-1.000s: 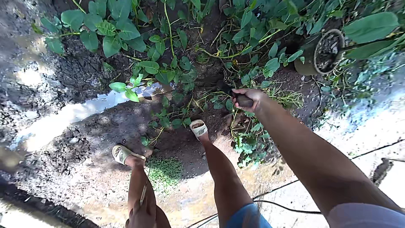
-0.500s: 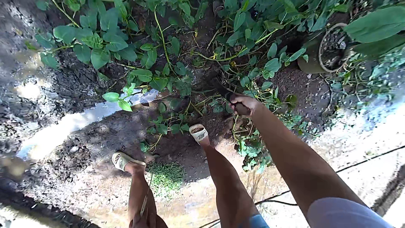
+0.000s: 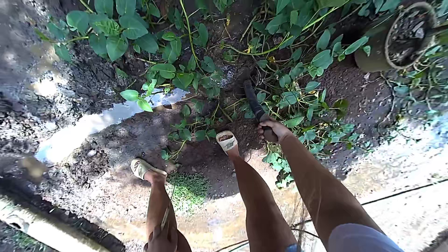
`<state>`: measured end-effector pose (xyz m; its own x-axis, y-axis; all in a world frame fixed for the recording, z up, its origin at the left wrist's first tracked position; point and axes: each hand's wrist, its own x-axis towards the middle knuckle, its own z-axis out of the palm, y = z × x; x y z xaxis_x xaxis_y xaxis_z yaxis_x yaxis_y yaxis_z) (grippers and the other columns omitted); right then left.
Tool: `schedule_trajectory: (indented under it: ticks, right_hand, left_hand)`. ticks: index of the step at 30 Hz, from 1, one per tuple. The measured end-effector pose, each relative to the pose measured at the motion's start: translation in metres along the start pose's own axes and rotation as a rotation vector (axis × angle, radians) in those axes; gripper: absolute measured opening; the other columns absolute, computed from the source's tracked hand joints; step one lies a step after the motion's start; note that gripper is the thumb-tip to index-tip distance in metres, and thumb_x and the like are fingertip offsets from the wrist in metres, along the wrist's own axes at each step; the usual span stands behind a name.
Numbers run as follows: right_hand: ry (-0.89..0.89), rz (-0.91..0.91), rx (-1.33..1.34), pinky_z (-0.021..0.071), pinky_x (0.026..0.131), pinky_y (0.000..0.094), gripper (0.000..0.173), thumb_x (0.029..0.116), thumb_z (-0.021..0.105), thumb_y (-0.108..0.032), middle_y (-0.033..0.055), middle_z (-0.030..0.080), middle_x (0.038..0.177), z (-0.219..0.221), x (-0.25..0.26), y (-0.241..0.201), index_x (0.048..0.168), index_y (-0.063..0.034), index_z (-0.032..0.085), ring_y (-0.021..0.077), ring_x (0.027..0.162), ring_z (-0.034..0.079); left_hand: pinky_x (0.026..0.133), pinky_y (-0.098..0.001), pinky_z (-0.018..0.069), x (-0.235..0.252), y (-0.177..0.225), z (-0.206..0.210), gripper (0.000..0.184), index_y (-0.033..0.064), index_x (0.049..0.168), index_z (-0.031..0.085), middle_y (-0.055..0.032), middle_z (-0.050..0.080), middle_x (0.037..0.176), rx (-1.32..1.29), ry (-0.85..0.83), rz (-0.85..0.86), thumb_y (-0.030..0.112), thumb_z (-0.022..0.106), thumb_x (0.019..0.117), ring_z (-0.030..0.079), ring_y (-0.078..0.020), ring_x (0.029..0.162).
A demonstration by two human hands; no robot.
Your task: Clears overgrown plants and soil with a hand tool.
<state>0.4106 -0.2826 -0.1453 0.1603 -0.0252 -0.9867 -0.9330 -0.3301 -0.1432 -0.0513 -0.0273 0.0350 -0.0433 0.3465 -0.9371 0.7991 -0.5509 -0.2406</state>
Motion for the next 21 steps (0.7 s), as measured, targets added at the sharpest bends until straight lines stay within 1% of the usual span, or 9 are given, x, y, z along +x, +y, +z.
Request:
schedule_trajectory:
  ticks: [2,5,8,11,14,16,18,19,21]
  right_hand:
    - [-0.022,-0.017,0.01,0.053,0.05,0.0324,0.035,0.1017,0.048,-0.01,0.0045,0.055,0.079,0.004,-0.011,-0.011,0.136,-0.0183,0.044,0.016,0.056,0.057]
    - [-0.016,-0.036,-0.064,0.0533,0.051,0.0317,0.032,0.1027,0.047,-0.011,0.0042,0.056,0.08,0.012,-0.025,-0.03,0.134,-0.0162,0.044,0.0155,0.057,0.058]
    - [0.036,-0.056,-0.129,0.0541,0.05,0.0319,0.029,0.1022,0.049,-0.011,0.0062,0.058,0.079,0.021,-0.043,-0.048,0.131,-0.0131,0.048,0.0166,0.056,0.059]
    - [0.024,-0.064,-0.187,0.0542,0.049,0.0323,0.033,0.1015,0.048,-0.014,0.0055,0.057,0.08,0.019,-0.062,-0.057,0.134,-0.0151,0.046,0.0165,0.056,0.059]
    - [-0.007,-0.064,-0.219,0.0537,0.05,0.0305,0.032,0.1007,0.046,-0.014,0.0033,0.057,0.077,0.014,-0.082,-0.063,0.132,-0.0173,0.046,0.0143,0.055,0.058]
    - [-0.015,-0.067,-0.214,0.0533,0.048,0.0285,0.031,0.1013,0.044,-0.014,0.0031,0.057,0.077,0.018,-0.098,-0.069,0.132,-0.0171,0.045,0.0134,0.055,0.059]
    - [-0.023,-0.086,-0.2,0.0529,0.047,0.0274,0.031,0.1009,0.042,-0.015,0.0026,0.057,0.077,0.029,-0.114,-0.076,0.132,-0.0172,0.046,0.0127,0.055,0.059]
    - [-0.017,-0.113,-0.212,0.053,0.047,0.0276,0.032,0.1001,0.041,-0.014,0.0024,0.057,0.077,0.04,-0.121,-0.079,0.131,-0.0175,0.046,0.0128,0.055,0.059]
    - [0.069,-0.231,-0.358,0.055,0.05,0.0336,0.045,0.1009,0.047,-0.01,0.0063,0.058,0.083,0.071,-0.13,-0.085,0.145,-0.0177,0.042,0.017,0.058,0.06]
  left_hand:
    - [0.101,-0.0624,0.0456,0.0,-0.003,0.0,0.044,0.0235,0.137,0.068,-0.0127,0.059,0.144,0.002,-0.015,0.009,0.043,0.051,0.1007,0.056,-0.0374,0.13]
    - [0.101,-0.0616,0.0468,0.001,-0.006,0.0,0.045,0.023,0.137,0.068,-0.0124,0.058,0.145,-0.002,-0.023,0.013,0.043,0.05,0.1013,0.056,-0.0366,0.131]
    - [0.101,-0.0628,0.0459,0.002,-0.01,0.001,0.046,0.0227,0.138,0.067,-0.013,0.057,0.147,-0.003,-0.03,0.022,0.044,0.05,0.1011,0.055,-0.0383,0.133]
    - [0.103,-0.0628,0.0445,0.004,-0.013,0.002,0.047,0.0256,0.14,0.065,-0.0106,0.053,0.152,0.005,-0.063,0.009,0.046,0.047,0.1015,0.053,-0.0371,0.135]
    - [0.103,-0.0629,0.044,0.005,-0.016,0.002,0.048,0.0269,0.141,0.064,-0.0097,0.053,0.152,-0.017,-0.071,0.008,0.046,0.046,0.1016,0.052,-0.0366,0.135]
    - [0.106,-0.0632,0.0415,0.004,-0.015,-0.005,0.049,0.0261,0.143,0.062,-0.0104,0.053,0.152,-0.033,-0.113,0.006,0.047,0.043,0.1029,0.05,-0.0362,0.138]
    - [0.113,-0.0624,0.0353,0.005,-0.012,-0.021,0.052,0.026,0.148,0.056,-0.0105,0.046,0.158,-0.022,-0.224,-0.007,0.049,0.037,0.1058,0.044,-0.0343,0.144]
    - [0.113,-0.0622,0.0354,0.005,-0.013,-0.022,0.052,0.0259,0.148,0.056,-0.0104,0.046,0.158,-0.025,-0.22,-0.004,0.049,0.037,0.1056,0.044,-0.0342,0.144]
    - [0.106,-0.0621,0.0417,0.005,-0.021,-0.008,0.049,0.0256,0.143,0.062,-0.0104,0.052,0.152,-0.056,-0.094,0.016,0.047,0.044,0.1026,0.051,-0.0356,0.137]
